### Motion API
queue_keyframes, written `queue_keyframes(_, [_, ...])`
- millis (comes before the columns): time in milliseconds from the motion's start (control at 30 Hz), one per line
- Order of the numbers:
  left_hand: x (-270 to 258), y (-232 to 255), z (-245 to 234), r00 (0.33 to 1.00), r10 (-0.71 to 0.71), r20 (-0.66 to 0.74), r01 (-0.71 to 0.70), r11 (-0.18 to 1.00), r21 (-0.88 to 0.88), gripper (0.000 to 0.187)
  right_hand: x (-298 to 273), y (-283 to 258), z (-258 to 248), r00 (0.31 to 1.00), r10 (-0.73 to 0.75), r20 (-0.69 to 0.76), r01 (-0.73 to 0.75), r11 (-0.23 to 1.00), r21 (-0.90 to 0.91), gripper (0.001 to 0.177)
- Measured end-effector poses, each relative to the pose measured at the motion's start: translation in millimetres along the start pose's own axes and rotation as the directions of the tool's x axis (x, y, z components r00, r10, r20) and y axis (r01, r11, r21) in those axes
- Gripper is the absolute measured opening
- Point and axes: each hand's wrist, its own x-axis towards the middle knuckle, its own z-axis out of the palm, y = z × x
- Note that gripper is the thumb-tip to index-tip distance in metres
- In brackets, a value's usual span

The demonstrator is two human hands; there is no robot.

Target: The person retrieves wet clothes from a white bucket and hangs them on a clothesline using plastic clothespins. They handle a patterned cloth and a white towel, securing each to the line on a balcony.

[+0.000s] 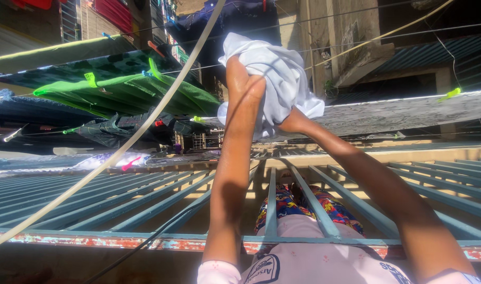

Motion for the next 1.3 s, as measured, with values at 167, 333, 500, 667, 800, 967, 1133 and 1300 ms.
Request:
queue_keyframes(167, [21,-10,-23,0.969,-0.036,0.243,-0.008,0.985,0.175,0.040,1,-43,-21,0.962,-0.271,-0.013,0.268,0.945,0.188,0.048])
queue_keyframes(333, [52,-31,-38,0.661,-0.680,0.318,0.480,0.709,0.517,0.049,-10,-109,-86,0.983,0.172,-0.067,-0.006,0.391,0.921,0.023])
queue_keyframes(500, [59,-19,-53,0.596,-0.546,0.588,0.241,0.821,0.518,0.058,0,-130,-86,0.956,0.253,-0.147,0.076,0.271,0.960,0.013])
queue_keyframes(667, [43,22,-97,0.414,-0.313,0.855,0.360,0.919,0.162,0.089,7,-147,-108,0.926,0.231,-0.298,0.228,0.286,0.931,0.012])
queue_keyframes(800, [15,-30,-89,0.605,-0.436,0.666,-0.060,0.809,0.585,0.080,12,-165,-126,0.956,0.058,-0.288,0.281,0.104,0.954,0.021])
queue_keyframes(967, [-21,-113,-72,0.842,-0.275,0.464,-0.188,0.658,0.729,0.031,-5,-168,-135,0.907,0.131,-0.401,0.360,0.257,0.897,0.016])
queue_keyframes(1133, [7,-127,-89,0.988,-0.107,0.110,0.036,0.859,0.511,0.032,-20,-131,-189,0.904,0.082,-0.419,0.395,0.211,0.894,0.032])
queue_keyframes(1300, [47,-76,-63,0.790,-0.607,0.084,0.548,0.639,-0.539,0.038,-10,-77,-174,0.847,0.382,-0.369,0.218,0.384,0.897,0.017])
